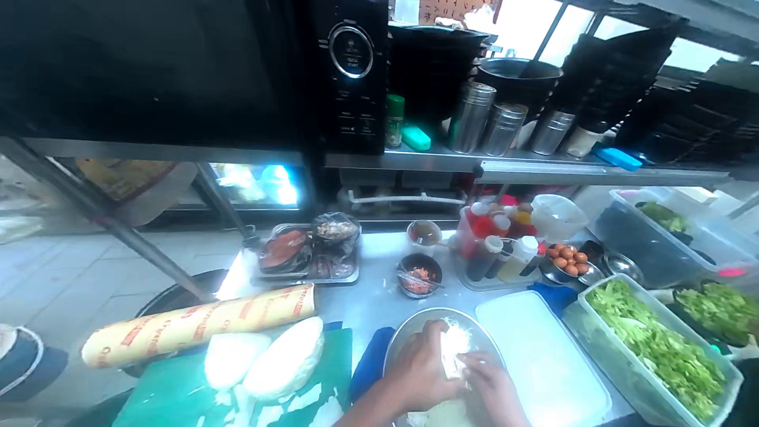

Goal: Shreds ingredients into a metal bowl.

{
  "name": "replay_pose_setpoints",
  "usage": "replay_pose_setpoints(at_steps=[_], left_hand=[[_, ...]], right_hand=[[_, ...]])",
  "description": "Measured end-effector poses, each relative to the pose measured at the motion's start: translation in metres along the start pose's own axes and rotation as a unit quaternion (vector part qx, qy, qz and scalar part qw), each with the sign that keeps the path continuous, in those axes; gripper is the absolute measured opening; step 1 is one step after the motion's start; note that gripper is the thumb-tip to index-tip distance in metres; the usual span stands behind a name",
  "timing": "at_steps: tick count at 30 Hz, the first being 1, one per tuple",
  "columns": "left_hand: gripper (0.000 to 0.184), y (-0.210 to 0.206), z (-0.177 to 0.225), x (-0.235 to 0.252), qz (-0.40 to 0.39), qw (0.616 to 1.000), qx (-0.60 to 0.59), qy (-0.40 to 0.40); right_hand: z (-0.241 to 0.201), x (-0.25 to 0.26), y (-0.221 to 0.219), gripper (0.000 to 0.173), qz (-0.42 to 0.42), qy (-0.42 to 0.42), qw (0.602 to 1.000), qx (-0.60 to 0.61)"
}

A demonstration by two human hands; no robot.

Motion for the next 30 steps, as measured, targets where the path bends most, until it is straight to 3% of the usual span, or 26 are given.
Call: replay_pose_setpoints(at_steps=[3, 6, 10, 12, 15, 19, 23, 27, 30], left_hand=[[0.1, 0.003, 0.005, 0.003, -0.012, 1.0, 0.006, -0.002], [0.1, 0.001, 0.002, 0.003, -0.013, 1.0, 0.014, -0.015], [0.095, -0.001, 0.003, 0.004, -0.009, 1.0, 0.01, -0.007], [0.097, 0.0, 0.001, 0.006, -0.013, 1.0, 0.009, 0.001], [0.1, 0.003, 0.0, 0.006, -0.02, 1.0, 0.018, 0.002], [0.098, -0.002, 0.0, 0.002, -0.005, 1.0, 0.014, -0.002], [0.101, 0.001, -0.006, 0.0, -0.011, 1.0, 0.007, 0.007], [0.099, -0.005, -0.008, -0.005, 0.012, 1.0, 0.006, -0.006], [0.102, -0.003, -0.009, -0.007, 0.011, 1.0, -0.003, -0.007]], right_hand=[[0.01, -0.003, -0.004, 0.023, 0.024, -0.007, 1.0, 0.01], [0.042, -0.01, -0.012, 0.021, 0.017, -0.096, 0.995, -0.021], [-0.006, -0.008, -0.008, 0.019, 0.068, -0.014, 0.998, 0.009], [0.004, -0.007, -0.013, 0.018, 0.075, -0.008, 0.997, 0.003], [0.037, -0.009, -0.015, 0.019, 0.04, -0.076, 0.995, -0.044], [-0.013, -0.008, -0.01, 0.019, 0.072, 0.021, 0.997, 0.034], [0.03, -0.009, -0.017, 0.018, 0.042, -0.071, 0.997, -0.011], [-0.011, -0.008, -0.013, 0.016, 0.055, 0.007, 0.998, 0.015], [0.019, -0.01, -0.022, 0.017, 0.062, -0.047, 0.997, -0.006]])
Point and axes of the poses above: each hand's wrist, its own x-axis towards the middle knuckle, its own y-axis out of the back of the hand, z = x × y, the point moved 1 cm from there along x, towards the middle knuckle, and after that the axes turned 3 degrees about -z, right-handed, at the moved point
